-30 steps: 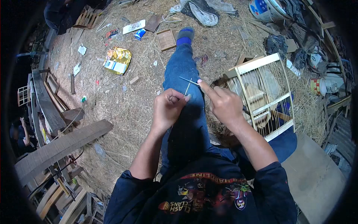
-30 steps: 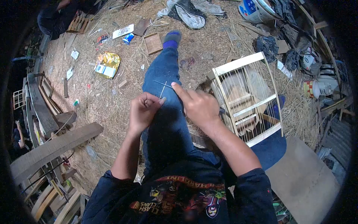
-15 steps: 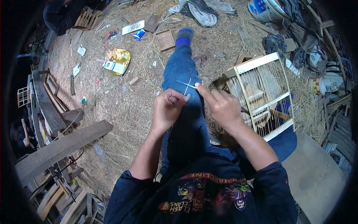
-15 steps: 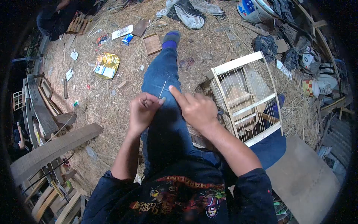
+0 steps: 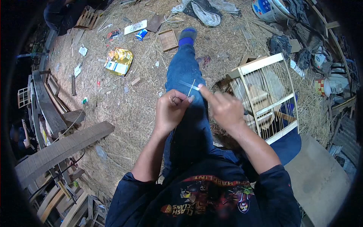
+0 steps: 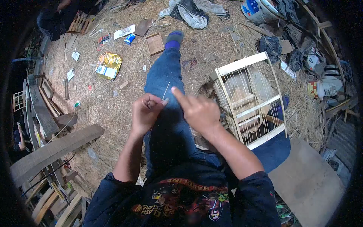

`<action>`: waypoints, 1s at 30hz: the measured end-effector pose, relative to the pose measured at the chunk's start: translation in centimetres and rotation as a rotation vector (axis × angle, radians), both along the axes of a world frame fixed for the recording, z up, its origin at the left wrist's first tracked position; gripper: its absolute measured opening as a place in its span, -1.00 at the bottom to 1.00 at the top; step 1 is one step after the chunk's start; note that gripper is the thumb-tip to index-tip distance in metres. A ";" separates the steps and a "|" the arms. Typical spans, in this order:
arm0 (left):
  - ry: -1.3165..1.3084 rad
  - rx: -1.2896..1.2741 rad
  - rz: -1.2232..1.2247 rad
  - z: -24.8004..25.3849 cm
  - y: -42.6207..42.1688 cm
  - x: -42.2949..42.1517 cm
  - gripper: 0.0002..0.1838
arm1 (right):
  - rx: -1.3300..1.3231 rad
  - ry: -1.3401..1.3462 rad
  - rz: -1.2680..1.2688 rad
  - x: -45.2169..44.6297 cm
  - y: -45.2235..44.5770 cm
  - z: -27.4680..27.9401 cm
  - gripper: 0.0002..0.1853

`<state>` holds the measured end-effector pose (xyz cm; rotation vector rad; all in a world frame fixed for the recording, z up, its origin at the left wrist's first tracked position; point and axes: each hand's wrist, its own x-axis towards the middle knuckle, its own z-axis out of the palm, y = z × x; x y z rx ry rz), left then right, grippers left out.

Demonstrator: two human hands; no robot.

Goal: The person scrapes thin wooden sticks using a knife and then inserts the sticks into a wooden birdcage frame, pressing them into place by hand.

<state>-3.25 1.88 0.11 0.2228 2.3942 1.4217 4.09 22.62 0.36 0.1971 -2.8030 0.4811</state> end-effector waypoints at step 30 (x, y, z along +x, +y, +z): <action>-0.036 -0.160 0.003 2.6 -1.9 2.4 -0.84 | 0.098 0.066 0.066 1.3 -0.8 -0.1 -0.43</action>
